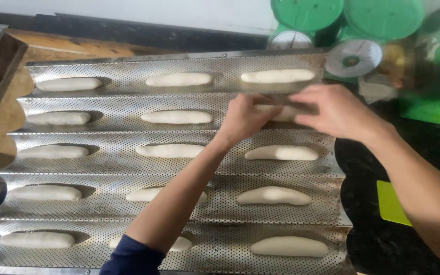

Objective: The person arranges elongated dough pieces onto a perforated metal tray, spacing them evenly in rows. The person then slides the filled tray onto a metal rack and repeats the process with another tray.

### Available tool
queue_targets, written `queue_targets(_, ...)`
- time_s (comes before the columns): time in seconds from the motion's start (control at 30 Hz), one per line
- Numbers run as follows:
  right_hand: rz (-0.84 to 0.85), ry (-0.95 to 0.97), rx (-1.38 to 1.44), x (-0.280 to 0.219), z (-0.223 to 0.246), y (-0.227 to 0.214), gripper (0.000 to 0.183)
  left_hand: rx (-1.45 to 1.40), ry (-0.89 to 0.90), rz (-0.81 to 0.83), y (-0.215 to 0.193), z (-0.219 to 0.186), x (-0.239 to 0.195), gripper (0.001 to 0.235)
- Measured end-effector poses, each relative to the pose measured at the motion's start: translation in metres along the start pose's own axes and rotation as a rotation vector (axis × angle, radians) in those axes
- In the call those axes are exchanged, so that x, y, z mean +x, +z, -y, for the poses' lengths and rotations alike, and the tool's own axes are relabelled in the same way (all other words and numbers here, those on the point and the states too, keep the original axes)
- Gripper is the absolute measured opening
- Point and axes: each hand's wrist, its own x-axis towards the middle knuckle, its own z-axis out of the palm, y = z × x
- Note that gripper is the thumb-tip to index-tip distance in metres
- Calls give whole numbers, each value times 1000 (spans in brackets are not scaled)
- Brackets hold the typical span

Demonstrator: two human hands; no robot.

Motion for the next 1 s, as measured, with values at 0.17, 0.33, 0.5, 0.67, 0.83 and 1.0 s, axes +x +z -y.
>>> queue_targets(0.17,-126,-119,124,11,-35,21,44,-60,81,-47,-17,-15,-5,39)
queue_targets(0.33,-27,200,682,-1,-15,-8,56,-606,123,74,-31,-12,-1,44)
queue_targets(0.5,-54,283,269,-13,-29,4,37,-110,159,75,-30,24,10,26)
queue_targets(0.67,-172,193,103,-22,-41,18,35,85,39,-90,-27,32,7,21)
queue_targets(0.83,-212,136,44,-31,-22,15,37,125,72,-215,-35,26,-17,16)
queue_targets(1.0,8,-141,87,-30,48,43,18,-74,188,-90,-33,10,-66,37)
